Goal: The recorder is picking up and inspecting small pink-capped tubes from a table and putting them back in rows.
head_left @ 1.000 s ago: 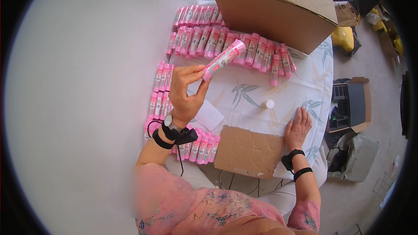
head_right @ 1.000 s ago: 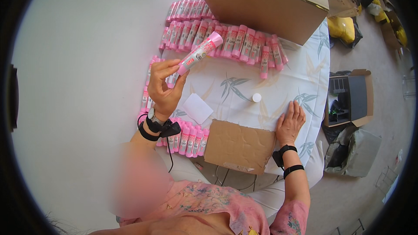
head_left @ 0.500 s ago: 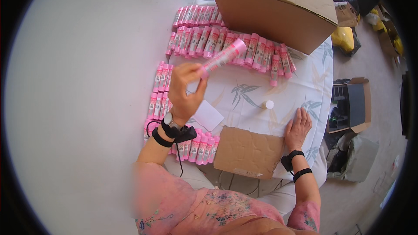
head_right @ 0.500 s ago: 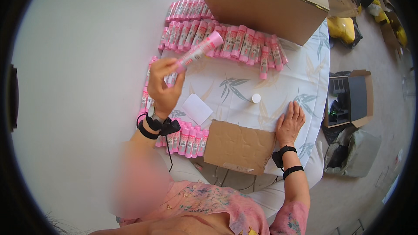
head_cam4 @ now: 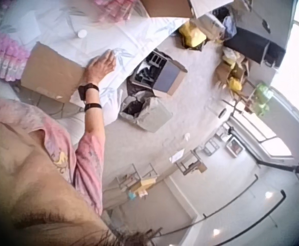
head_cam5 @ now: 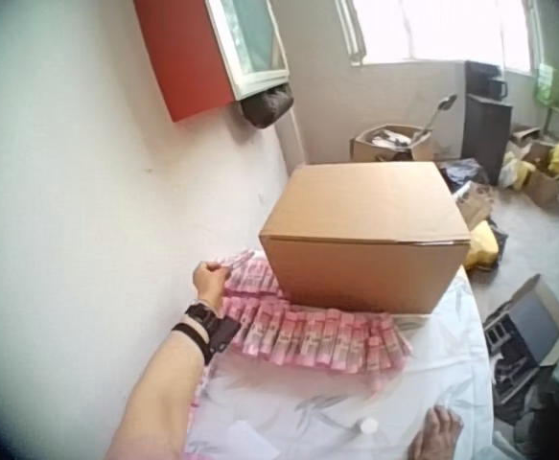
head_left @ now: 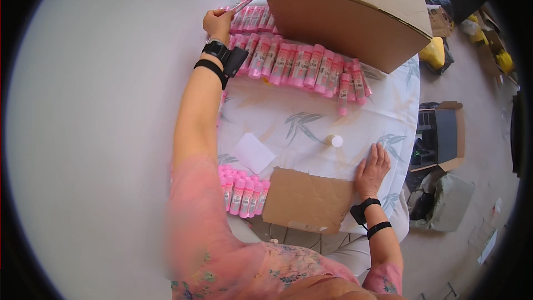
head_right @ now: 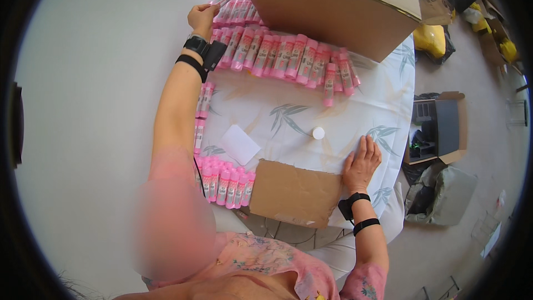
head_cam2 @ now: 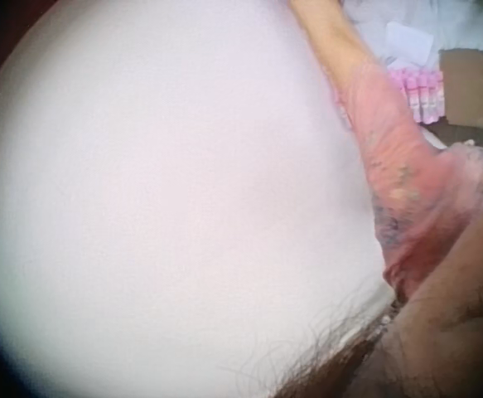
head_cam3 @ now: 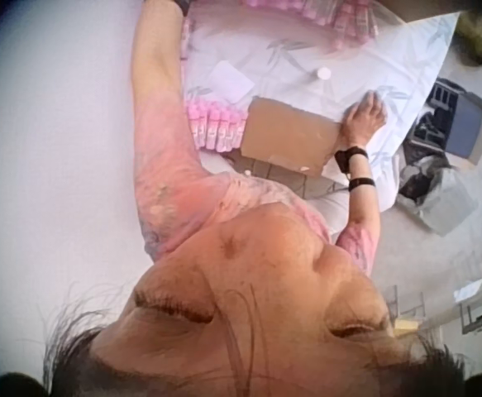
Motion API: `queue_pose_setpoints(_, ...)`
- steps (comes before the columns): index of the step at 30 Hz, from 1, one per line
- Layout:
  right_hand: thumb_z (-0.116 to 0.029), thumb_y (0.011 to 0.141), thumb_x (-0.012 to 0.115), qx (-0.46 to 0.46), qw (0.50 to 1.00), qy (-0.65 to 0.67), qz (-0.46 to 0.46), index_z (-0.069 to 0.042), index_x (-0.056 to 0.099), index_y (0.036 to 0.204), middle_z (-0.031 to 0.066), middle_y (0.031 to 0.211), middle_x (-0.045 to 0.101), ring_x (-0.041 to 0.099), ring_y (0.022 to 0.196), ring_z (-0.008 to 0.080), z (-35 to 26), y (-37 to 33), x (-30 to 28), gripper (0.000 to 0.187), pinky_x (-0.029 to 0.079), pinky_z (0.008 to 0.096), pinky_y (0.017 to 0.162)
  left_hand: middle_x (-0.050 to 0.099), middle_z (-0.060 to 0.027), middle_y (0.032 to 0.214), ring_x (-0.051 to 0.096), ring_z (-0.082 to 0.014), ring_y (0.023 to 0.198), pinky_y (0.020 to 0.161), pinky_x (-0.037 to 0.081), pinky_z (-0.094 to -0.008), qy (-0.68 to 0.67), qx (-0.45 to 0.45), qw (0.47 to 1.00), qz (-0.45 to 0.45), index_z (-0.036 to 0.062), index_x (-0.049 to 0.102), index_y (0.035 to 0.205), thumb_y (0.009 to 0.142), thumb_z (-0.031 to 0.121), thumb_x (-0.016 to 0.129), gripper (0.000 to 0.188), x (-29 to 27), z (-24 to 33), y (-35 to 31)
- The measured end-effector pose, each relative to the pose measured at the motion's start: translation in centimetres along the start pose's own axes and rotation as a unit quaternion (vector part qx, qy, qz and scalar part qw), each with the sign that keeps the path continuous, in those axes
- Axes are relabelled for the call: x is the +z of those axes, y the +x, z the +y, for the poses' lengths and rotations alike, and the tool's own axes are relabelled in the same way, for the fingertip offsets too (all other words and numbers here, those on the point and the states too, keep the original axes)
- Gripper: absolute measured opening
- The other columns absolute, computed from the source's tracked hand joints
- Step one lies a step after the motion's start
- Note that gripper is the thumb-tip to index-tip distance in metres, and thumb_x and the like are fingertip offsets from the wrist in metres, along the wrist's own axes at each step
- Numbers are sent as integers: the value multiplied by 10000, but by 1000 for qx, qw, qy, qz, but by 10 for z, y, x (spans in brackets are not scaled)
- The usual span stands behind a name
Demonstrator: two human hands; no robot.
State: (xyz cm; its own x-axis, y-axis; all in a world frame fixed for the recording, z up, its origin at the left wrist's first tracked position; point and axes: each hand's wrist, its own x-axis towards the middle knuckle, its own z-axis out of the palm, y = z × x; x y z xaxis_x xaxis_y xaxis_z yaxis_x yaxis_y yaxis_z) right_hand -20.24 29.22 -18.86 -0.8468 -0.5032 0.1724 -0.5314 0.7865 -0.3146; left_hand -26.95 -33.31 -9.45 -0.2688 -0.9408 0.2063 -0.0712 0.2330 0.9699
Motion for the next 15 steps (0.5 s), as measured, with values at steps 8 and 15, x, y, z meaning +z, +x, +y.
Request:
queue_pose_setpoints(8,-127,883,573,10,1000,-2,-16,-21,439,1461,163,1519,423,347,1404,367,2,0,-3,603,233,518,1189,753,-222,904,737,-374,864,823,581,-429,472,86,877,-14,-23,762,830,687,358,811,410,42,-33,8)
queue_pose_setpoints(15,-118,872,583,16,1000,-3,-22,-19,441,1459,165,1517,424,349,1403,367,5,1,-5,612,234,517,1185,717,-249,1149,705,-403,1066,922,574,-479,506,19,855,-110,7,737,1074,739,236,742,405,43,-27,5)
